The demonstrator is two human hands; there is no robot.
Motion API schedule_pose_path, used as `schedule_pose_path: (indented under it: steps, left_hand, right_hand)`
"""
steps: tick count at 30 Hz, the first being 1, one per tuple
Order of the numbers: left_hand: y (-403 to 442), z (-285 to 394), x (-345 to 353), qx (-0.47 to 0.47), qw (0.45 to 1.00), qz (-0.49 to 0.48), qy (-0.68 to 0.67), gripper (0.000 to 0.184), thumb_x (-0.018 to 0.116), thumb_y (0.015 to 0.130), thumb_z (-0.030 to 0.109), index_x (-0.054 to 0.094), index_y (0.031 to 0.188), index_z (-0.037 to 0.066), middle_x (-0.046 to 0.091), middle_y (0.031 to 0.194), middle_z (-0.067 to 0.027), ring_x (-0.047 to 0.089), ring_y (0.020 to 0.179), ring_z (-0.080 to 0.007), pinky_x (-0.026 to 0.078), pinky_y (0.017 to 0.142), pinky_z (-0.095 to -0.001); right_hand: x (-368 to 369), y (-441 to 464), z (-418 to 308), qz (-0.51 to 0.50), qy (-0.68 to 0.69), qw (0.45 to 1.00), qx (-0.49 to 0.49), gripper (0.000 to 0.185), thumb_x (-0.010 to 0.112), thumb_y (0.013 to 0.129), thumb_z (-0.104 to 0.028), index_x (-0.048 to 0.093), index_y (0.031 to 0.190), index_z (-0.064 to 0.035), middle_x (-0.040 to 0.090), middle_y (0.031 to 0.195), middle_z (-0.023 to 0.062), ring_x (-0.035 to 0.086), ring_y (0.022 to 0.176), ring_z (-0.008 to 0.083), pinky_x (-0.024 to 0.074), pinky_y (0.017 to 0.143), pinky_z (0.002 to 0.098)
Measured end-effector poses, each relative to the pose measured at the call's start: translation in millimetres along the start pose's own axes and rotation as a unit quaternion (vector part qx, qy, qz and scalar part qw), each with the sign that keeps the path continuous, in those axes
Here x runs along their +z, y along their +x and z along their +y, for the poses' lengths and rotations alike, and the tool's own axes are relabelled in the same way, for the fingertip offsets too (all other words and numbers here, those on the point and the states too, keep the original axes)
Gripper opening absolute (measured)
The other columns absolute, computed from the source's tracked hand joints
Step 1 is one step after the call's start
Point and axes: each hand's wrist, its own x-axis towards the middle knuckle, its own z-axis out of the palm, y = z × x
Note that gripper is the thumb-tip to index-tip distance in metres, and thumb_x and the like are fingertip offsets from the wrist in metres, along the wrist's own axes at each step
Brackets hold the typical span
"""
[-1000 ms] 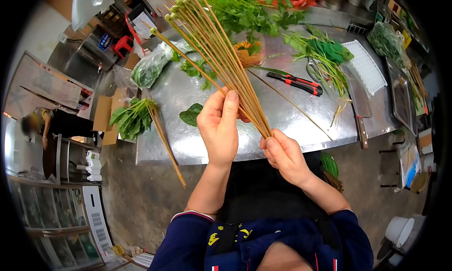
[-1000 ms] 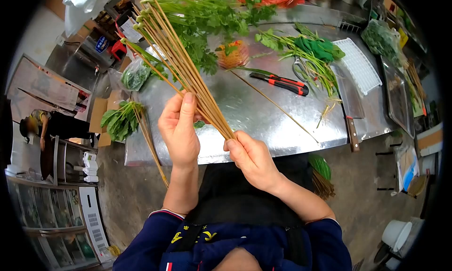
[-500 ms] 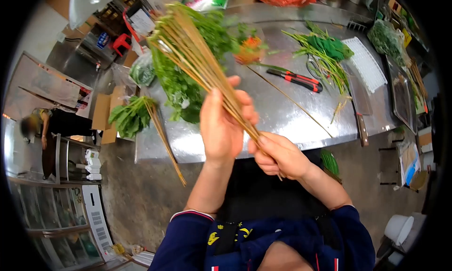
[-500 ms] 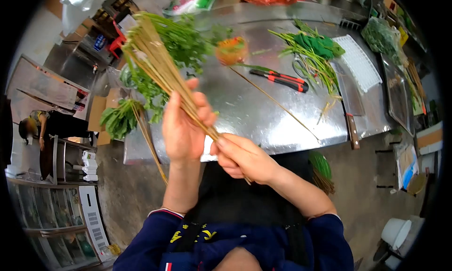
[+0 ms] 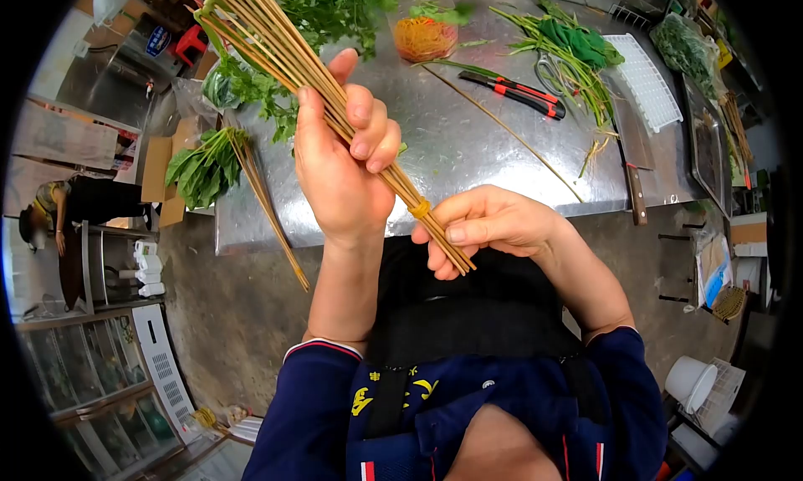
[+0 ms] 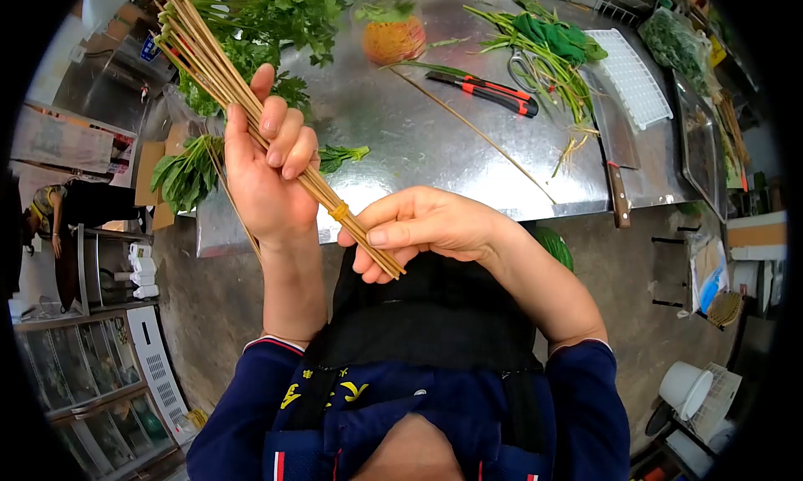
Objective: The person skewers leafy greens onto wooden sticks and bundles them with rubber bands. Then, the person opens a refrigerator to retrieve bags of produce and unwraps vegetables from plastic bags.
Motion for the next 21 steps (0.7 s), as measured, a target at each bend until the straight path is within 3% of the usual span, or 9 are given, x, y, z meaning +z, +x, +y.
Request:
schedule_pose_path:
  steps: [6,10,12,15,16,19,21]
  left_hand:
    - [-2.5,-1.4,-1.8,0.018,0.998,0.035,0.057,0.035,0.028,0.098,0.024,0.045,0.112,-0.003,0.038,0.067,0.0029,0.027,0.048,-0.0014,0.024,0.038,-0.016]
    - [-3.2,-4.7,-0.8,0.053,0.989,0.067,0.122,0.032,0.03,0.097,0.023,0.046,0.109,-0.002,0.04,0.067,0.0022,0.029,0.049,-0.0019,0.024,0.039,-0.0164]
    - [-2.3,-7.1,0.0,0.056,0.985,0.09,0.137,0.031,0.032,0.097,0.023,0.046,0.108,-0.002,0.041,0.067,0.0015,0.031,0.049,-0.0026,0.025,0.04,-0.017]
    - [-1.9,-13.9,-0.5,0.068,0.979,0.112,0.156,0.03,0.034,0.096,0.024,0.046,0.108,-0.001,0.043,0.068,0.0006,0.032,0.05,-0.0039,0.027,0.041,-0.0182]
    - [-2.0,-15.8,-3.9,0.073,0.98,0.104,0.151,0.03,0.036,0.096,0.024,0.046,0.109,0.0,0.046,0.069,-0.0002,0.036,0.05,-0.0046,0.029,0.042,-0.0187]
    - [-1.1,-13.8,-0.4,0.087,0.974,0.114,0.178,0.03,0.036,0.096,0.024,0.045,0.111,0.0,0.051,0.073,-0.003,0.04,0.051,-0.0051,0.031,0.043,-0.0186]
    - [0.7,-11.9,-2.9,0.111,0.971,0.113,0.178,0.026,0.036,0.096,0.025,0.044,0.107,0.002,0.056,0.081,-0.0089,0.046,0.052,-0.007,0.036,0.042,-0.0199]
  right_hand:
    - [-0.5,7.3,3.4,0.049,-0.076,0.996,-0.008,0.024,0.058,0.085,-0.017,0.056,0.1,0.0014,0.062,0.086,0.008,0.062,0.075,0.0139,0.0502,0.065,0.0251]
    - [3.7,7.9,6.4,0.134,-0.177,0.974,-0.053,0.02,0.06,0.083,-0.015,0.056,0.094,0.0015,0.062,0.076,0.0072,0.061,0.067,0.0128,0.0487,0.06,0.0253]
    - [10.6,7.7,7.1,0.191,-0.283,0.936,-0.09,0.017,0.062,0.081,-0.014,0.056,0.089,0.0006,0.062,0.069,0.0095,0.062,0.06,0.0174,0.0478,0.055,0.0283]
    - [17.8,10.1,2.7,0.267,-0.569,0.769,-0.118,0.015,0.061,0.078,-0.013,0.054,0.082,-0.0005,0.058,0.063,0.0153,0.058,0.055,0.0305,0.0449,0.051,0.0362]
    - [16.3,12.4,7.2,0.29,-0.582,0.748,-0.131,0.014,0.06,0.078,-0.013,0.052,0.08,-0.0014,0.055,0.065,0.0191,0.053,0.058,0.0385,0.0423,0.051,0.0417]
    - [23.9,10.8,6.6,0.302,-0.575,0.743,-0.159,0.014,0.06,0.079,-0.014,0.052,0.08,-0.0018,0.056,0.065,0.0177,0.054,0.058,0.0373,0.0426,0.051,0.0407]
    - [21.2,12.6,9.5,0.286,-0.495,0.803,-0.168,0.013,0.058,0.082,-0.015,0.054,0.083,-0.0024,0.056,0.061,0.0121,0.055,0.053,0.0284,0.0418,0.049,0.035]
